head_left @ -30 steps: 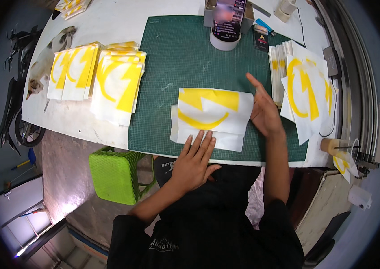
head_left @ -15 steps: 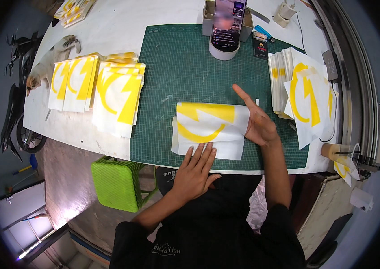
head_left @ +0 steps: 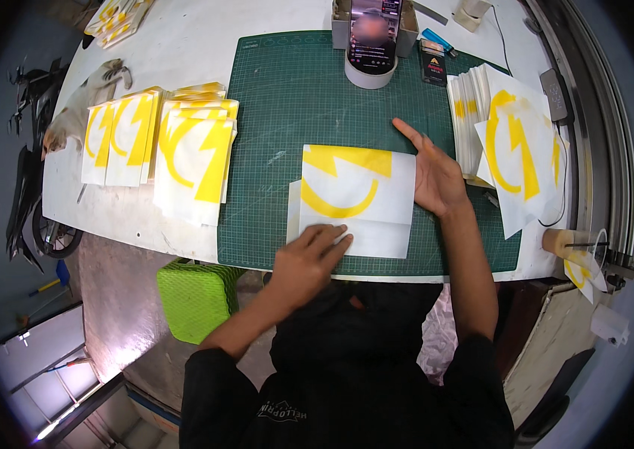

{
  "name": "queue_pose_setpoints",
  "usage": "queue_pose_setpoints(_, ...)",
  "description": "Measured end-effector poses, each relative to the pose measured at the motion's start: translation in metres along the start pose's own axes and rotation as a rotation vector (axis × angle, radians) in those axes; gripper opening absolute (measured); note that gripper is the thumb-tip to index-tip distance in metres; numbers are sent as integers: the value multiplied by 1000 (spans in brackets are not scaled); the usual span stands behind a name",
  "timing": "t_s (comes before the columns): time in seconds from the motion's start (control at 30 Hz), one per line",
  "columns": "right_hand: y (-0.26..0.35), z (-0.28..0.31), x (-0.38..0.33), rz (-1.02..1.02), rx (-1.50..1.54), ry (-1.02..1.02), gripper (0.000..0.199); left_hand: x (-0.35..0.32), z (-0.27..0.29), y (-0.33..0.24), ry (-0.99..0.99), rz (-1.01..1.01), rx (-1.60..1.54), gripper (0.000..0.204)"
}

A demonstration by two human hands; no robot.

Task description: The person folds white sticker sheets with yellow graphics in half on a green cutting mat. They smooth the folded edges with their hands and a plastic scraper tool, then stack the finished sheets. A cat walks across the table during the process.

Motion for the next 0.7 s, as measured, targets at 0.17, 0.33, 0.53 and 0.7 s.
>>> queue_pose_setpoints(0.17, 11, -64, -46, 116, -1268, -743, 47, 19, 16, 22, 32, -130, -14, 43)
queue_pose_setpoints(0.33, -58, -73, -102, 691, -1837, -12, 44, 16, 15, 27, 107, -140, 10, 47)
queue_pose_setpoints(0.53, -21, -50, -60, 351, -2081, 161, 97, 38, 39, 49, 372, -138, 79, 80)
queue_pose_setpoints(0.7, 4, -31, -41, 257, -2207, 128, 121, 73, 56, 56, 445, 5, 270, 135)
Point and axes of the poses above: each hand's wrist, its own x-axis towards the middle knuckle, its own z-axis out of the back of the hand, y = z × x, the point moved 1 cm from there along x, towards the middle knuckle, and after that the axes turned 13 degrees about -x, right-handed, at the moved point
